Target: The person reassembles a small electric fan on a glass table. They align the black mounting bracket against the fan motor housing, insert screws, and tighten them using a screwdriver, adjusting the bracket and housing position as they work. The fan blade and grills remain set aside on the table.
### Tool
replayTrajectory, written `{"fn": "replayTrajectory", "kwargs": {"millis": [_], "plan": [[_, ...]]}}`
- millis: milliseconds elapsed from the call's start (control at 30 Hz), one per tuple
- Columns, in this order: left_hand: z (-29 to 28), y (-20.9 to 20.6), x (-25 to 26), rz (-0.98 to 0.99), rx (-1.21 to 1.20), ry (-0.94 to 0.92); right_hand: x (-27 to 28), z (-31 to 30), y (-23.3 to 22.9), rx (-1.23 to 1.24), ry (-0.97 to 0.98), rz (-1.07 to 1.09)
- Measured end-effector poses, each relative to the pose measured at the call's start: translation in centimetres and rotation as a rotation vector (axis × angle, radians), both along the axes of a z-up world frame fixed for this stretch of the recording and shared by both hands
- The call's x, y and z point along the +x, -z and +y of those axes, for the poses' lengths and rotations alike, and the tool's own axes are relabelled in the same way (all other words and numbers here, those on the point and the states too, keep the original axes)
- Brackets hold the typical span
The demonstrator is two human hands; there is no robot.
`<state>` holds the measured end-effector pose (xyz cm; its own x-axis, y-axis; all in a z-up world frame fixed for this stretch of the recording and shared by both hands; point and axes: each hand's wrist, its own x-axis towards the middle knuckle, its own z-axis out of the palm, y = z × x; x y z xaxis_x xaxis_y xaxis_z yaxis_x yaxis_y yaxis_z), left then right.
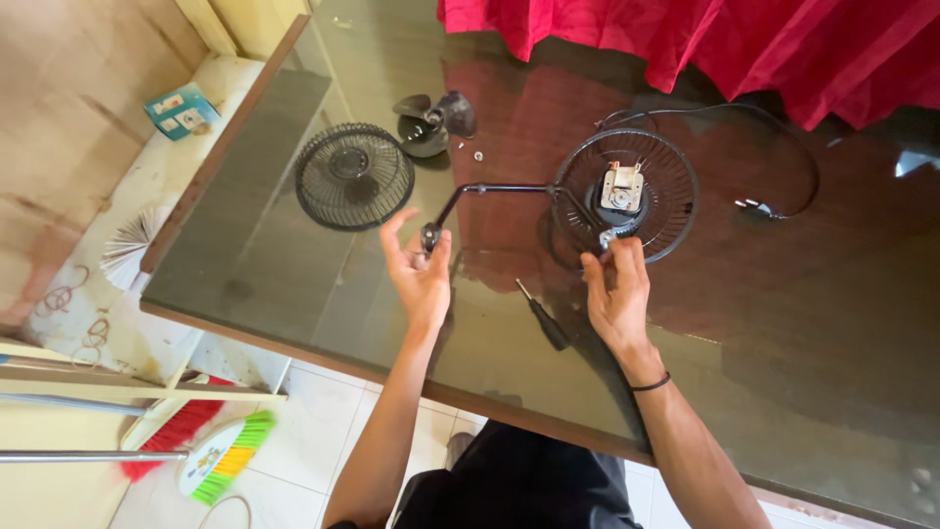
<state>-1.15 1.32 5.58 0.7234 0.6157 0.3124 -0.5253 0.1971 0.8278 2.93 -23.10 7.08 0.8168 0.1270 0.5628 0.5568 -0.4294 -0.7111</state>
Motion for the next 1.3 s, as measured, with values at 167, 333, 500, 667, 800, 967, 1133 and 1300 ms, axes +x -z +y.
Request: {"fn": "replayTrajectory", "kwargs": {"millis": [167,333,500,667,800,967,1133,1300], "plan": [[2.5,-1.1,-0.2,0.026,0.032,0.102,0.2,0.8,0.1,0.106,-0.149,0.004],[2.8,0.5,-0.5,0.098,-0.039,0.013,-0.6,1.2,-0.8,-0.023,-0.164,0.041],[1.5,2.3,-0.3,0.104,-0.136,0.011,-1.2,1.3,-1.6,-0.096,-0.167,0.014],[0.1,3.3,-0.1,0.152,-0.247,0.055,-2.0,1.3,-2.4,-0.157,-0.214,0.063],[-0.3,3.5,0.0,0.113,-0.207,0.123,-2.2,1.3,-2.7,-0.240,-0.305,0.004],[0.0,3.5,-0.1,0.172,-0.254,0.069,-2.4,1.6,-3.0,-0.279,-0.329,0.030],[1.9,3.1,-0.7,0.201,-0.188,-0.018,-2.6,1.4,-3.5,-0.327,-0.363,0.022],[1.2,2.6,-1.9,0.229,-0.016,-0.069,-2.7,1.3,-3.5,-0.447,-0.398,0.037]]}}
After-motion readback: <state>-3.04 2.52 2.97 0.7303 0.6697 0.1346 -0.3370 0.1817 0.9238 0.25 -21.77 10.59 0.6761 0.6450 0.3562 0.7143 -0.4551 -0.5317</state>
